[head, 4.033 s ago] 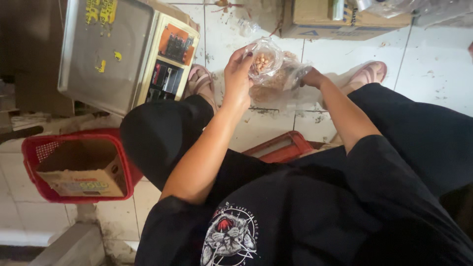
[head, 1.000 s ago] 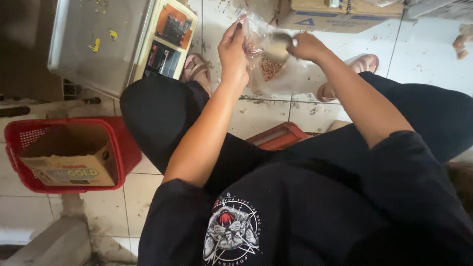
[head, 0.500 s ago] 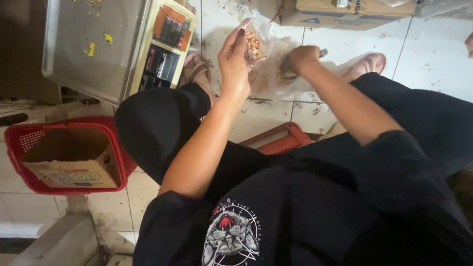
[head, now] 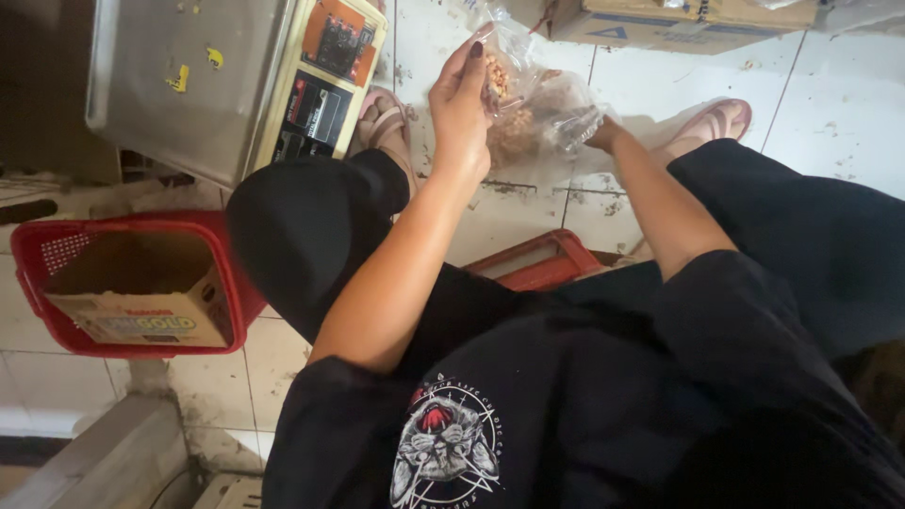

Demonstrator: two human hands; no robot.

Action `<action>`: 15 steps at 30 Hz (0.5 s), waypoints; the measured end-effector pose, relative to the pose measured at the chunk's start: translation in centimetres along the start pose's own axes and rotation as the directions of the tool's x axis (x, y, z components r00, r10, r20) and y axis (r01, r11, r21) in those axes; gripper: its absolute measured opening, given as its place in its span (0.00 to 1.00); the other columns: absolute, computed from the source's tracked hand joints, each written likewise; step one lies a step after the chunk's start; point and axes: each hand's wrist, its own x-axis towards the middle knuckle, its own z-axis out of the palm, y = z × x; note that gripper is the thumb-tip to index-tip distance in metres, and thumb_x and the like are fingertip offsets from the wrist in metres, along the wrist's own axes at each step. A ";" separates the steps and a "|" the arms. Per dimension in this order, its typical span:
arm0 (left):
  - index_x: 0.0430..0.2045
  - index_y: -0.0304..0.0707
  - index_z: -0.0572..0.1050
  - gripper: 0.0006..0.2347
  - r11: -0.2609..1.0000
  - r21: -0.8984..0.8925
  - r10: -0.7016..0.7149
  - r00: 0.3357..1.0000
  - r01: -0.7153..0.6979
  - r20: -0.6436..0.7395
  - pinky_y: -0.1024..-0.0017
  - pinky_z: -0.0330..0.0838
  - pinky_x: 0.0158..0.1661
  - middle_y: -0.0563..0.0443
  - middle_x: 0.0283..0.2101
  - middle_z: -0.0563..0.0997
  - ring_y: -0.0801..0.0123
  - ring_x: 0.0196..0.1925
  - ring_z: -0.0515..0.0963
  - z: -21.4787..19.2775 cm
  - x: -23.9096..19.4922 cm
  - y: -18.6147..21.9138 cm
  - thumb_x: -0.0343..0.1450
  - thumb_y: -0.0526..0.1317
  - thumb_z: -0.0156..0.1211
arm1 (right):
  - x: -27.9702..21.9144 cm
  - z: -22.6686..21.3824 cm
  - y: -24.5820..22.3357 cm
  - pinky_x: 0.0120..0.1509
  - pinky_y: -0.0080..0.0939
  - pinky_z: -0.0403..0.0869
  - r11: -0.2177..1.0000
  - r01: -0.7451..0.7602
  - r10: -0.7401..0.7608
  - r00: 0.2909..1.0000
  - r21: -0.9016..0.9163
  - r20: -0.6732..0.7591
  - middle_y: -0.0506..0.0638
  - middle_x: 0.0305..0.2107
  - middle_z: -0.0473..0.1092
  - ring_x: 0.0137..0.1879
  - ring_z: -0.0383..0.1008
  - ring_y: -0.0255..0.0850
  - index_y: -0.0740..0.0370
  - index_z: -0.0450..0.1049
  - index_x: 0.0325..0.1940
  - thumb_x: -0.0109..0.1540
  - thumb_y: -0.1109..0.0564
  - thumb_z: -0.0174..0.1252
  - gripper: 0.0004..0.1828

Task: The person puts peanuts into a plastic bag, using a metal scoop to transfer them from a large plastic bag on the floor, and then ties the smaller bag closed.

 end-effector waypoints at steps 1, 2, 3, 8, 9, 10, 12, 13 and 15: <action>0.56 0.35 0.75 0.14 1.000 -0.018 -0.019 1.000 0.019 -0.003 0.75 0.70 0.28 0.60 0.29 0.75 0.81 0.27 0.71 0.0 0.0 0.0 0.78 0.39 0.56 | -0.5 -0.7 0.4 0.57 0.49 0.74 0.999 -0.018 0.017 1.000 0.047 0.014 0.56 0.51 0.76 0.54 0.76 0.47 0.60 0.77 0.57 0.56 0.49 0.66 0.26; 0.56 0.34 0.75 0.14 0.999 -0.037 -0.040 0.999 0.040 -0.004 0.73 0.76 0.31 0.59 0.31 0.77 0.80 0.30 0.75 0.0 0.2 -0.1 0.77 0.39 0.55 | -1.1 -1.4 1.0 0.57 0.48 0.74 0.995 -0.032 0.030 0.999 0.097 0.023 0.56 0.51 0.76 0.54 0.76 0.47 0.60 0.77 0.57 0.56 0.49 0.67 0.26; 0.55 0.34 0.74 0.14 0.997 -0.056 -0.061 0.998 0.061 -0.005 0.70 0.81 0.35 0.59 0.34 0.78 0.78 0.33 0.78 -0.1 0.3 -0.2 0.76 0.38 0.54 | -1.7 -1.7 1.4 0.58 0.48 0.73 0.992 -0.043 0.040 0.999 0.119 0.026 0.56 0.51 0.76 0.54 0.76 0.46 0.60 0.77 0.57 0.56 0.49 0.67 0.27; 0.57 0.30 0.76 0.14 0.998 -0.047 0.041 0.996 -0.038 0.075 0.69 0.77 0.36 0.52 0.40 0.78 0.73 0.38 0.77 -0.4 0.9 -1.6 0.79 0.39 0.58 | -3.8 -3.1 2.6 0.56 0.46 0.76 0.989 -0.046 0.037 0.997 0.142 0.061 0.57 0.44 0.79 0.48 0.79 0.45 0.65 0.80 0.52 0.56 0.51 0.67 0.22; 0.56 0.30 0.75 0.14 0.997 -0.079 0.031 0.996 -0.024 0.089 0.66 0.82 0.41 0.50 0.44 0.81 0.71 0.42 0.81 -0.3 1.0 -1.6 0.78 0.38 0.58 | -4.1 -3.8 2.9 0.55 0.45 0.77 0.987 -0.053 0.041 0.996 0.152 0.080 0.58 0.41 0.80 0.46 0.81 0.44 0.66 0.81 0.50 0.58 0.52 0.65 0.20; 0.55 0.30 0.75 0.14 0.996 -0.091 0.028 0.994 -0.018 0.103 0.65 0.82 0.40 0.49 0.44 0.81 0.70 0.42 0.82 -0.1 0.9 -1.6 0.78 0.39 0.57 | -4.5 -4.5 3.2 0.54 0.45 0.76 0.991 -0.027 0.018 0.997 0.131 0.069 0.58 0.40 0.80 0.45 0.80 0.44 0.67 0.81 0.49 0.58 0.53 0.65 0.19; 0.54 0.29 0.74 0.14 0.993 -0.116 0.023 0.991 -0.008 0.133 0.63 0.84 0.40 0.47 0.45 0.82 0.67 0.42 0.84 0.2 0.9 -1.6 0.77 0.40 0.56 | -5.4 -5.9 3.8 0.53 0.44 0.76 0.996 0.025 -0.028 0.999 0.086 0.044 0.57 0.38 0.80 0.44 0.80 0.44 0.70 0.82 0.47 0.58 0.54 0.64 0.18; 0.54 0.29 0.74 0.14 0.994 -0.108 0.010 0.991 0.004 0.131 0.63 0.84 0.39 0.46 0.45 0.82 0.66 0.42 0.84 0.4 0.9 -1.7 0.77 0.39 0.56 | -6.1 -6.4 4.1 0.53 0.44 0.75 0.993 0.008 -0.015 0.998 0.121 0.053 0.57 0.39 0.80 0.44 0.80 0.45 0.67 0.81 0.49 0.57 0.55 0.63 0.19; 0.53 0.28 0.75 0.14 0.995 -0.095 -0.013 0.992 0.025 0.124 0.62 0.85 0.39 0.45 0.44 0.82 0.65 0.41 0.84 0.6 1.2 -2.0 0.77 0.39 0.56 | -7.3 -7.9 4.6 0.53 0.44 0.75 0.982 -0.021 0.008 0.997 0.188 0.072 0.57 0.40 0.80 0.46 0.80 0.46 0.62 0.79 0.54 0.56 0.56 0.61 0.22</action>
